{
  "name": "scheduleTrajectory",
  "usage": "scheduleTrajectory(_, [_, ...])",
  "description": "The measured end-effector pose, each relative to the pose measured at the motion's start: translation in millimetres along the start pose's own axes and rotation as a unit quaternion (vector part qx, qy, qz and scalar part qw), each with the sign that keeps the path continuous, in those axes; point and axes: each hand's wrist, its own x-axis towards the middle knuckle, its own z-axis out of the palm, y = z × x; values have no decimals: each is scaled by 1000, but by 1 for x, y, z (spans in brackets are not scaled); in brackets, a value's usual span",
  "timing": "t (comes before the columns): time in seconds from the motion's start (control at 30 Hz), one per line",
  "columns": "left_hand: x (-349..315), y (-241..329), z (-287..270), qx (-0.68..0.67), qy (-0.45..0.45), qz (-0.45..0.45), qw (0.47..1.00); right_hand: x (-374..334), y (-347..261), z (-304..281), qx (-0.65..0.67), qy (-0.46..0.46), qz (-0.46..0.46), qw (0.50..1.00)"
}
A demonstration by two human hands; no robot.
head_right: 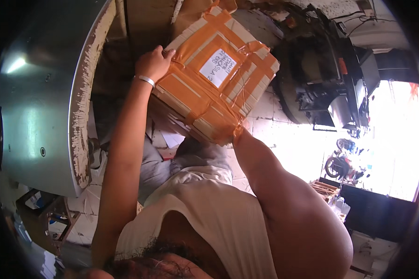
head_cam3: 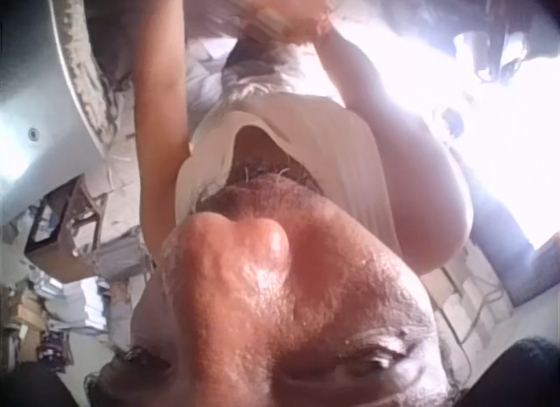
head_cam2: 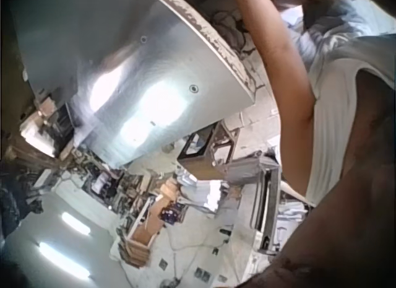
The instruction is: The person packs books into a cardboard box, folds the flaps shut, and seals the box with adhesive tape by hand.
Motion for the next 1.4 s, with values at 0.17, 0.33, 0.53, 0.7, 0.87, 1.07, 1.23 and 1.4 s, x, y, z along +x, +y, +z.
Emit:
scheduleTrajectory(0.17, [14,-1,3,25,18,22,999,-7,12,-6,-50,-20,3,999])
scheduleTrajectory(0.33, [19,3,4,66,16,18,998,-4,16,-7,-76,-41,4,996])
scheduleTrajectory(0.53, [20,16,-1,101,-9,-15,995,-1,31,-7,-92,-50,1,994])
scheduleTrajectory(0.7, [-5,33,17,179,221,121,951,-6,16,5,-61,-41,-16,997])
scheduleTrajectory(0.87, [-80,98,83,182,39,335,924,-36,-26,0,316,27,147,937])
scheduleTrajectory(1.07, [-67,116,98,327,-7,278,903,-63,-57,-20,588,16,250,769])
scheduleTrajectory(1.23, [-70,129,111,341,-39,287,894,-63,-70,-25,515,20,274,812])
scheduleTrajectory(1.4, [-66,116,97,348,-32,267,898,-78,-91,-61,546,-65,264,792])
